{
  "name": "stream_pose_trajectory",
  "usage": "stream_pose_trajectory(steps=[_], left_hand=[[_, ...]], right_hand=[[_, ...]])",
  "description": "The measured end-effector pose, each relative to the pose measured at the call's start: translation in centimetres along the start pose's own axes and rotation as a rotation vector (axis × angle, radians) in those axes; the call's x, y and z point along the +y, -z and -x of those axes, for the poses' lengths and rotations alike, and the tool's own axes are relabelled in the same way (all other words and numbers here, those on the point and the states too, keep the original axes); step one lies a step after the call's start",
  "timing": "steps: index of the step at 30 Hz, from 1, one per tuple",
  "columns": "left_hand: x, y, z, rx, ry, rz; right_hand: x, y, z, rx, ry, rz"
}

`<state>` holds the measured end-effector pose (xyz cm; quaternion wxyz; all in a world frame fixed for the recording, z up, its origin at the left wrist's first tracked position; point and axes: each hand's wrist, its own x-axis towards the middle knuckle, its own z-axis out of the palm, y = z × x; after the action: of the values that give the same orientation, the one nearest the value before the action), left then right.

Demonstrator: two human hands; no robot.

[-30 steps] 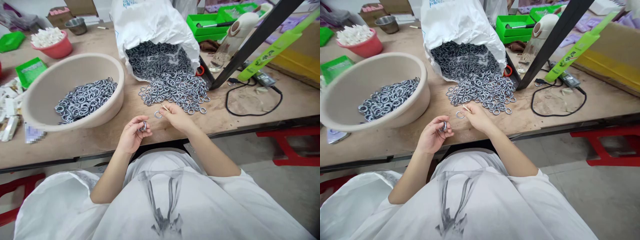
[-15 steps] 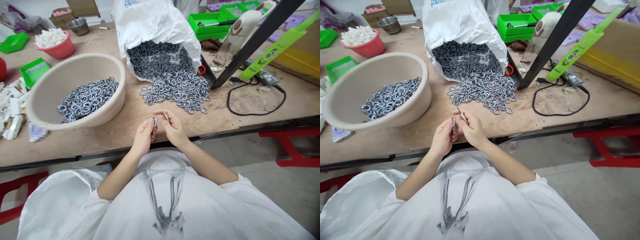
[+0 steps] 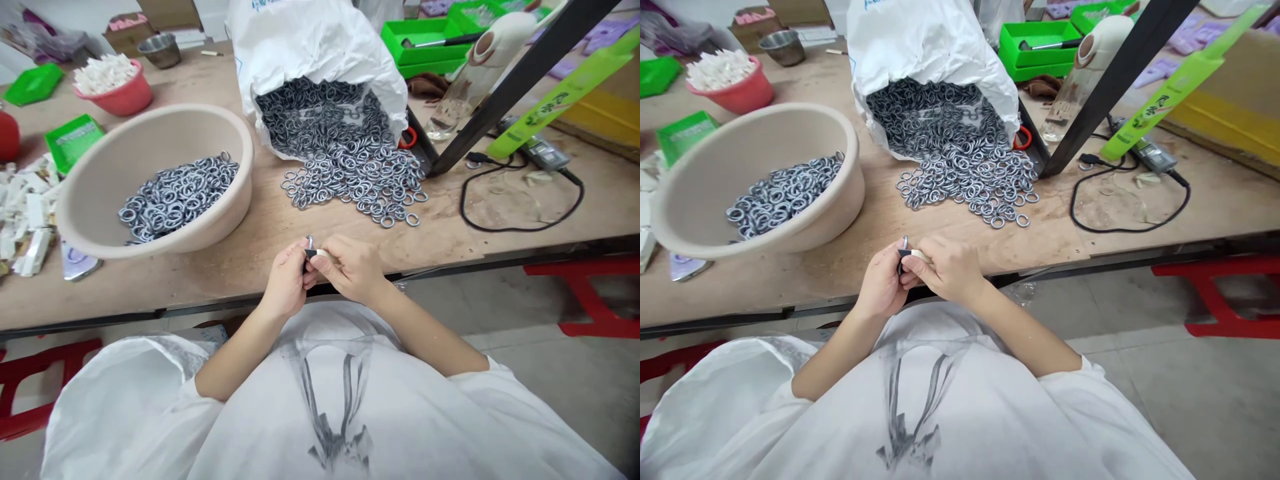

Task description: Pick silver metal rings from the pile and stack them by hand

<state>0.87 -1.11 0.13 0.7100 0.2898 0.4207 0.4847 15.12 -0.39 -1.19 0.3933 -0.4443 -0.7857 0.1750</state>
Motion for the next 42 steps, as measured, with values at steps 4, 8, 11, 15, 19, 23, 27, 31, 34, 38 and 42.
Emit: stream_pose_trajectory(steps=[4,8,11,15,19,23,27,31,34,38,42], left_hand=[[-0.1,-0.3,0.0,0.001,0.003,0.012],[-0.2,-0.3,0.2,-0.001,0.012,0.007],[-0.3,-0.2,0.6,-0.066,0.052,-0.036],[-0.2,0.2,0.7,-0.108,0.068,-0.071],[0.0,1.1,-0.2,-0.059,0.029,-0.093],[0.4,2.1,-1.3,-0.023,0.047,-0.095],[0.6,2.4,-2.0,0.044,0.066,-0.02],[-0.1,1.8,-2.2,0.021,0.089,-0.015],[-1.1,1.2,-2.1,-0.028,0.009,-0.087],[-1.8,1.2,-1.8,-0.058,-0.085,-0.112],[-1.6,1.5,-1.4,-0.067,-0.107,-0.109]], right_hand=[[-0.3,-0.2,0.2,0.011,0.042,0.116],[-0.1,-0.3,0.1,-0.028,0.019,0.141],[1.3,0.1,-0.5,-0.05,-0.143,0.159],[4.9,1.3,-2.1,-0.035,-0.452,0.357],[7.2,2.1,-3.5,-0.042,-0.533,0.581],[8.0,2.3,-4.5,-0.048,-0.544,0.619],[7.9,2.2,-4.5,0.061,-0.493,0.409],[5.7,1.2,-3.3,0.019,-0.433,-0.294],[3.3,0.0,-2.2,-0.222,-0.401,-0.798],[1.3,-1.0,-1.2,-0.229,-0.402,-0.983],[1.1,-1.4,-0.8,-0.116,-0.35,-0.993]])
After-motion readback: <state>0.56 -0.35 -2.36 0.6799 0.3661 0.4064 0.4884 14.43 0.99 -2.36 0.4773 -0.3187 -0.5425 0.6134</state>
